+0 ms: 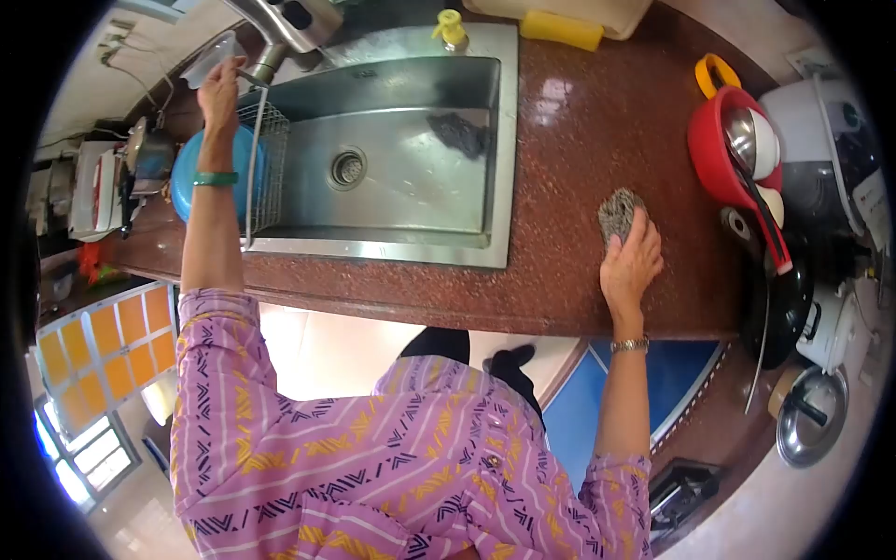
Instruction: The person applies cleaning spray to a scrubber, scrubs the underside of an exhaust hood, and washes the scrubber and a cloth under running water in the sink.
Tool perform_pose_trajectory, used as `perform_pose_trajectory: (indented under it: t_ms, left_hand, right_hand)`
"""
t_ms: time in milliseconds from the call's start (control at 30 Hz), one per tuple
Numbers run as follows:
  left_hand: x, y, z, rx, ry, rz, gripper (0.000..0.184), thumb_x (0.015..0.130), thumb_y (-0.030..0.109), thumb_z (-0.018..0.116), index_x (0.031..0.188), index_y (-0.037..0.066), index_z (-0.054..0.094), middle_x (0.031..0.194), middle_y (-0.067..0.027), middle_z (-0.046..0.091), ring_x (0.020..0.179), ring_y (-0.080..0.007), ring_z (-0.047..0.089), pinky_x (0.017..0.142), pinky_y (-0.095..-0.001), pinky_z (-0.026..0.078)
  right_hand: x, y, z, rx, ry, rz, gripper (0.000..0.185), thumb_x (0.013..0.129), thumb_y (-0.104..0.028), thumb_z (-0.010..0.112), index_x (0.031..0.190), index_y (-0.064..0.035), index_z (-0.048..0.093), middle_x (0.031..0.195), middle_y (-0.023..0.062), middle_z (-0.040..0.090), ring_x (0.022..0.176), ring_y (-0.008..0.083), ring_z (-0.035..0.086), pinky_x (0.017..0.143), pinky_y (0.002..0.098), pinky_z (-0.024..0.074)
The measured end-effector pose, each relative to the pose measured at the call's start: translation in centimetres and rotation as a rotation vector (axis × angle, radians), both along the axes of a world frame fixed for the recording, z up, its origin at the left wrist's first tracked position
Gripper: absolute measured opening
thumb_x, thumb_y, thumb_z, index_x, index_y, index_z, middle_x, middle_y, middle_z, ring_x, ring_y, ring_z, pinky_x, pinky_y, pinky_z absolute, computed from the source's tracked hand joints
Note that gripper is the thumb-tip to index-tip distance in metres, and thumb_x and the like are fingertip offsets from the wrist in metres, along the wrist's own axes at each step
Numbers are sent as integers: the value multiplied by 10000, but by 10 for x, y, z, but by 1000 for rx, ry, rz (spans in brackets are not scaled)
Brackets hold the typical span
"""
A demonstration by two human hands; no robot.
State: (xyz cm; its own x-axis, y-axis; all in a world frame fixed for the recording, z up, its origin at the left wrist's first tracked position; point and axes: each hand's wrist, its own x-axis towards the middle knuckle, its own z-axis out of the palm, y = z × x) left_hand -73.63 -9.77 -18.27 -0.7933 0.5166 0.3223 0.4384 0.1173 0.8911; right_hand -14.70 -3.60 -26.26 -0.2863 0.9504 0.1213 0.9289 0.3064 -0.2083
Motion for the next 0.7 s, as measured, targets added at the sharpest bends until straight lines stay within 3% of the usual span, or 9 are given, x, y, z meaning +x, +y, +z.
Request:
perform_pose_trajectory:
  t_ms: [100,167,267,300,400,533,600,633,700]
  left_hand:
    - [11,-9,-8,-99,419,60,263,809,263,605,867,16,671,886,-59,644,774,-144,577,734,-222,416]
    - [24,-15,-14,-71,389,33,269,805,262,607,881,11,663,914,-82,636,795,-157,582,741,-228,419]
    - [59,-22,-15,-49,291,102,299,802,276,609,910,0,647,938,-100,625,825,-169,582,748,-245,429]
    - [73,-22,-19,-60,220,199,322,801,290,610,925,-6,638,935,-94,623,834,-168,577,747,-255,434]
    - [135,-25,-52,-12,-282,-66,435,807,379,595,1060,27,569,991,-74,587,907,-174,539,763,-306,428]
    - [222,-12,-62,-168,-954,-287,651,809,599,439,1178,65,480,1166,-122,490,1087,-244,438,864,-451,375]
    - [235,-2,-63,-74,-1319,-330,705,801,643,393,1187,57,466,1156,-139,490,1109,-284,419,905,-494,352]
    - [235,3,-64,30,-1519,-356,701,805,644,383,1180,58,465,1141,-136,501,1102,-287,436,918,-486,355]
    - [229,7,-53,172,-1547,-341,641,824,607,377,1137,58,485,1117,-126,516,1068,-283,472,922,-464,372]
  right_hand:
    - [2,1,-2,20,-4,11,570,807,-181,522,1317,-120,275,1248,178,376,1170,355,344,919,526,276]
    - [2,2,1,-4,13,-4,580,796,-164,538,1314,-127,280,1262,166,366,1185,340,328,924,522,270]
    - [-1,4,12,46,83,4,531,758,-136,585,1248,-99,385,1192,165,440,1129,306,415,906,459,335]
    - [-6,9,20,-44,316,-27,488,737,-126,610,1191,-78,436,1121,155,493,1055,276,475,867,413,378]
    - [-58,5,57,-311,823,-2,386,689,-115,671,1038,-27,532,927,114,599,839,186,579,736,291,464]
    - [-164,8,67,-452,911,262,348,687,-168,728,949,-23,550,819,90,634,731,150,601,657,271,487]
    - [-216,9,52,-438,1025,359,348,660,-218,749,869,-19,554,823,114,597,734,184,578,655,309,471]
    - [-241,14,36,-257,1012,465,389,644,-293,752,827,-15,550,794,129,558,728,233,550,663,333,450]
    - [-275,6,43,-176,935,543,377,679,-321,707,818,-1,562,797,154,551,754,303,540,682,371,445]
